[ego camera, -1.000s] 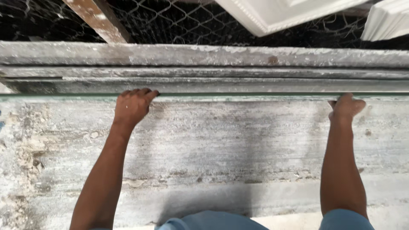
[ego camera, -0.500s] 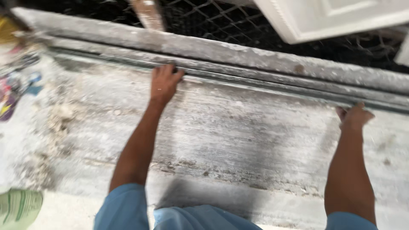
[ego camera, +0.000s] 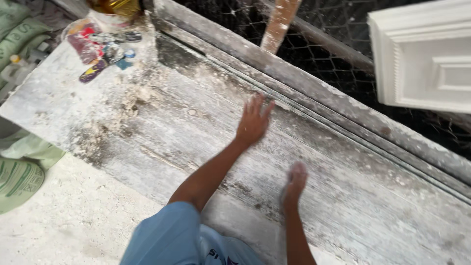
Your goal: The person wipes a dusty worktable with an orange sponge, positions long green mold strips on the table, brushes dust off the strips with a paintbrush, and runs a small handheld tool along the length of the strips. The clip ends mid-task.
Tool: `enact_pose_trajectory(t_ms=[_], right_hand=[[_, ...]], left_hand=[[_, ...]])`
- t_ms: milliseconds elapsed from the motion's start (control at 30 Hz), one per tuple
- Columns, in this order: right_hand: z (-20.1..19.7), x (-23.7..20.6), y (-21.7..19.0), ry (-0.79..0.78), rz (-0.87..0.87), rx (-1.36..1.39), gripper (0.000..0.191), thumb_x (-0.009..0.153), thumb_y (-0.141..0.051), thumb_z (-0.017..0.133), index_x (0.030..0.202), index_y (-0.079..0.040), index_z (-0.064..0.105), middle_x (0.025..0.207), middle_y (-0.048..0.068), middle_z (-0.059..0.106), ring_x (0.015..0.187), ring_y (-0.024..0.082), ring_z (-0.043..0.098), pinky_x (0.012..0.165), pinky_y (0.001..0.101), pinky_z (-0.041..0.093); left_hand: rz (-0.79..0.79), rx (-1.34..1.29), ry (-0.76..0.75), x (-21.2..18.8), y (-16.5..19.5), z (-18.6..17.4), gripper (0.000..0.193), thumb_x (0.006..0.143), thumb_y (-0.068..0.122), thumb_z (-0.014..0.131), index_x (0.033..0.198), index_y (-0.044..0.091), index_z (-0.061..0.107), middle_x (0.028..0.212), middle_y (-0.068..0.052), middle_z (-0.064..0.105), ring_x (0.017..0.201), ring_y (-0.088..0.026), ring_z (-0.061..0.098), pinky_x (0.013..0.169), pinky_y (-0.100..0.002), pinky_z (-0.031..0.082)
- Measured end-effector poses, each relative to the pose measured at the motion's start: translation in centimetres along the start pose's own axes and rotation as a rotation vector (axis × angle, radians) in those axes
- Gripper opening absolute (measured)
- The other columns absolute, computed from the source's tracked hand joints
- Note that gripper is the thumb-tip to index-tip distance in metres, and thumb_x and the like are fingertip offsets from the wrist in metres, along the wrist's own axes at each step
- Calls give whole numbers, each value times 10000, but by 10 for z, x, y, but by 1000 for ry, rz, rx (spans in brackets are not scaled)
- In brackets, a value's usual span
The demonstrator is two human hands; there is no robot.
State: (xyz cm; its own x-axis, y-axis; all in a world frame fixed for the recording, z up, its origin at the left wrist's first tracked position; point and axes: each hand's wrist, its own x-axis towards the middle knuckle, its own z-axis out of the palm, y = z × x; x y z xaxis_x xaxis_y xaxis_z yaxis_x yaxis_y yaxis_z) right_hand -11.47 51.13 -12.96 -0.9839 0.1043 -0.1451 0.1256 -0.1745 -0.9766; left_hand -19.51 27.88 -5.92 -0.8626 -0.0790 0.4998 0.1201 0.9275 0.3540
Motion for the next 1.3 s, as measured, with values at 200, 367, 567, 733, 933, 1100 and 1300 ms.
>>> enact_pose_trajectory(t_ms=[200, 367, 567, 733, 933, 1100, 1300], right_hand=[[157, -39, -9, -452, 764, 663, 773, 987, -643, 342, 1559, -124, 361, 1533, 202, 458, 1336, 415, 468, 1084, 550, 386], [276, -55, 7, -807, 679, 523, 691, 1006, -567, 402, 1564, -163, 343, 1559, 207, 463, 1398, 383, 488, 1142, 531, 400], [454, -85, 75, -524, 266, -245, 564, 1041, -393, 592, 1464, -24, 535, 1458, 232, 596, 1321, 290, 585, 1109, 401, 443], [568, -155, 96, -707, 97, -556, 558, 1024, -422, 545, 1459, -73, 526, 1435, 162, 618, 1301, 280, 611, 1085, 389, 468], [679, -167, 77, -865, -225, -967, 547, 1062, -401, 487, 1528, -115, 472, 1482, 219, 533, 1368, 407, 485, 1145, 496, 362], [744, -158, 76, -886, -278, -1149, 580, 1033, -393, 517, 1562, -171, 427, 1232, 227, 594, 1169, 407, 556, 1073, 488, 434], [763, -152, 75, -823, -198, -1152, 477, 990, -374, 601, 1430, -195, 557, 1110, 209, 582, 1083, 375, 580, 994, 463, 478]], left_hand=[[-22, -675, -320, -145, -12, -76, 552, 1106, 286, 464, 1615, 98, 358, 1676, -272, 304, 1604, -471, 210, 1261, -628, 162], [-313, -202, -244, -150, -247, -162, 642, 984, 356, 556, 1513, 8, 446, 1602, -302, 297, 1497, -439, 244, 1223, -589, 163], [-667, -186, 387, -113, -563, -288, 339, 989, 93, 574, 1286, -66, 606, 1168, -300, 619, 1094, -466, 603, 967, -524, 481], [-1090, -128, 75, -69, -645, -295, 519, 890, 175, 659, 1370, 29, 527, 1276, -273, 479, 1188, -451, 492, 972, -562, 420], [-1571, -487, 83, -24, -646, -272, 711, 848, 305, 749, 1472, 92, 484, 1463, -243, 387, 1317, -390, 464, 1060, -489, 440], [-1662, -1092, 459, -12, -663, -276, 740, 849, 184, 865, 1296, -162, 389, 1254, -225, 440, 1077, -299, 490, 869, -426, 454], [-1181, -1019, 356, -18, -668, -289, 289, 849, 119, 778, 1019, -47, 613, 930, -119, 684, 802, -192, 675, 656, -353, 533]])
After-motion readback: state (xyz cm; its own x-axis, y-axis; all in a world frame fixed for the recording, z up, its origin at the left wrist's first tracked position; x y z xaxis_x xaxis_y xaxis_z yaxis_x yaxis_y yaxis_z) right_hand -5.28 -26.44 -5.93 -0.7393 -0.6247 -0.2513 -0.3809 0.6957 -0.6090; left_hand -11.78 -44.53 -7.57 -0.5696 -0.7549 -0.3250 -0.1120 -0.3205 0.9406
